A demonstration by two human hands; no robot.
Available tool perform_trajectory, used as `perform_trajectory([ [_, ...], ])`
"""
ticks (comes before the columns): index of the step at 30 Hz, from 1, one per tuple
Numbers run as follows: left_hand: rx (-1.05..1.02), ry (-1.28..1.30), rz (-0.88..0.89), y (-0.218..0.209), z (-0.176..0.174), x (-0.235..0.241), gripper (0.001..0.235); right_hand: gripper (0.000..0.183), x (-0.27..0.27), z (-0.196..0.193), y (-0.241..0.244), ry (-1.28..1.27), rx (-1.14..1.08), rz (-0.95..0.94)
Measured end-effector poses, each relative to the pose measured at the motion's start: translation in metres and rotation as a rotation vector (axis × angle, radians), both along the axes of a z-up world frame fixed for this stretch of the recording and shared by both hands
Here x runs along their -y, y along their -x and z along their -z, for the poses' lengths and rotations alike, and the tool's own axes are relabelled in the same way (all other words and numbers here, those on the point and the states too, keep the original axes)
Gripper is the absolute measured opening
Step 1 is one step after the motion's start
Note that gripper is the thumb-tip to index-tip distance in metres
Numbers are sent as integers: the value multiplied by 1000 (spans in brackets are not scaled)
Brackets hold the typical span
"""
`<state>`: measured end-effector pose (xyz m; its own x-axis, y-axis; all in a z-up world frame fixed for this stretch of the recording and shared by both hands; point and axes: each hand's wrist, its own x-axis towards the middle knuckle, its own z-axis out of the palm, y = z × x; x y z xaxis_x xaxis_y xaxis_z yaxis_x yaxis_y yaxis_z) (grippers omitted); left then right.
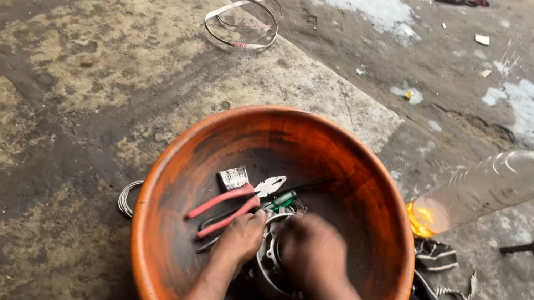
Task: The person is cleaning a mechanical part inside a large orange bowl. They use their hands to scrub and wipe the part, occasionally using a brush and pliers to assist in the cleaning process.
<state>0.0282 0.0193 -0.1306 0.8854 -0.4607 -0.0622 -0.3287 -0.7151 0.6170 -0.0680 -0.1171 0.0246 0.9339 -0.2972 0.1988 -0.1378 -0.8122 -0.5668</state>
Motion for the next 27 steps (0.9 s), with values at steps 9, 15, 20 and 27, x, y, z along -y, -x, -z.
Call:
perform_trajectory([
  [9,-54,2,18,4,-32,1,33,20,-19,-32,12,-2,-18,-71],
  [15,-91,-36,-39,5,-33,1,32,18,-18,-37,9,19,-100,-194],
  [20,-35,-35,0,-1,-23,3,31,20,-9,-30,-3,-181,-146,-5],
  [27,53,-7,9,-1,-13,10,26,18,4,-19,-8,-187,-71,6],
])
